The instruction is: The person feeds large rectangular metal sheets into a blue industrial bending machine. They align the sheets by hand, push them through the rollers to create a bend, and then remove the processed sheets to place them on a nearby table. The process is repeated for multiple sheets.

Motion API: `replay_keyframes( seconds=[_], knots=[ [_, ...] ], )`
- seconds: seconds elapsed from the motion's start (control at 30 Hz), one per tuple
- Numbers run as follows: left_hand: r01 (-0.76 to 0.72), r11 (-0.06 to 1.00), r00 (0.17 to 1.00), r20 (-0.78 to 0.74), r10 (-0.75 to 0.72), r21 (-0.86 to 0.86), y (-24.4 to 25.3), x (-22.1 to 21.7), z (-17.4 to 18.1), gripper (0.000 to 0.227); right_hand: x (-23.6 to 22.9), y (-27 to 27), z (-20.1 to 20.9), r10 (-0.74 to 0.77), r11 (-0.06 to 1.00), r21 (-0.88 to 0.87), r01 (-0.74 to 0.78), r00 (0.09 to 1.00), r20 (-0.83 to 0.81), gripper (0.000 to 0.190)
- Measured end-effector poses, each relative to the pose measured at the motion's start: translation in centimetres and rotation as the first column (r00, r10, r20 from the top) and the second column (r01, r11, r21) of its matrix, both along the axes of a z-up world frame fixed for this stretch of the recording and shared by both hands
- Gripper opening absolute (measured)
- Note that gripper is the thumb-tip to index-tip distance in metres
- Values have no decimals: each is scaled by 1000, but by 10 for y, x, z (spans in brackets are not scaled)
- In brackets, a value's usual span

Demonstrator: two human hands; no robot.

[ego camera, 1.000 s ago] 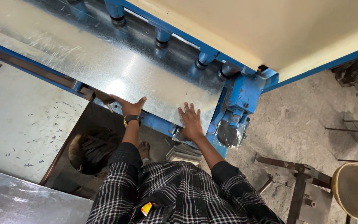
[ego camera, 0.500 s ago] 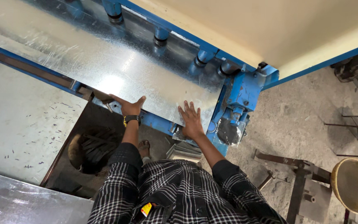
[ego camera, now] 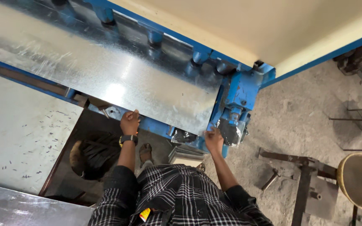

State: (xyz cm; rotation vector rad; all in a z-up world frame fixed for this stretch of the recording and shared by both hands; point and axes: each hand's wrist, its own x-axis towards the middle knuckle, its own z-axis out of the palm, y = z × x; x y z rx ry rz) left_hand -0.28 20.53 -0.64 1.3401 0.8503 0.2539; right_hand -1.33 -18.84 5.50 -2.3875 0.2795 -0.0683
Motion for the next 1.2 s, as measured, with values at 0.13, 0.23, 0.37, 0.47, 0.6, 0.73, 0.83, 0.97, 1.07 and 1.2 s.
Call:
replay_keyframes(
  seconds=[0.13, 0.23, 0.37, 0.47, 0.6, 0.73, 0.83, 0.97, 1.07, 1.2],
  knots=[
    [79, 989, 995, 71, -71, -124, -11, -9, 5, 21, -2, -10, -15, 79, 966, 254, -52, 992, -97, 35],
    [60, 979, 996, 82, -45, -197, -16, -5, 8, 24, 1, -7, -18, 63, 928, 373, 7, 983, -174, 31],
    [39, 974, 997, 72, -23, -223, -20, 5, 7, 31, 7, 3, -17, 25, 879, 473, 62, 984, -176, 30],
    [23, 969, 998, 65, -7, -245, -27, 10, 5, 34, 8, 13, 4, -46, 950, 295, 97, 983, -177, 35],
    [-26, 983, 999, 13, 29, -184, -31, 18, 4, 36, 3, 35, 70, -56, 971, -237, -27, 941, -335, 56],
    [-33, 989, 999, 10, 35, -142, -32, 17, 4, 35, 1, 47, 106, 375, 872, -350, -341, 927, 31, 74],
    [-33, 993, 999, -2, 33, -109, -33, 20, 9, 35, 1, 46, 91, 440, 790, -450, -416, 896, -56, 64],
    [-21, 989, 999, -47, 14, -144, -35, 30, 30, 33, 18, 39, 66, 435, 799, -469, -376, 900, 21, 61],
    [27, 995, 995, -94, -36, -98, -39, 52, 44, 36, 41, 34, 61, 424, 778, -522, -349, 905, 27, 56],
    [18, 999, 999, -25, -19, -38, -48, 82, 61, 38, 69, 35, 69, 374, 809, -495, -318, 927, 15, 57]
  ],
)
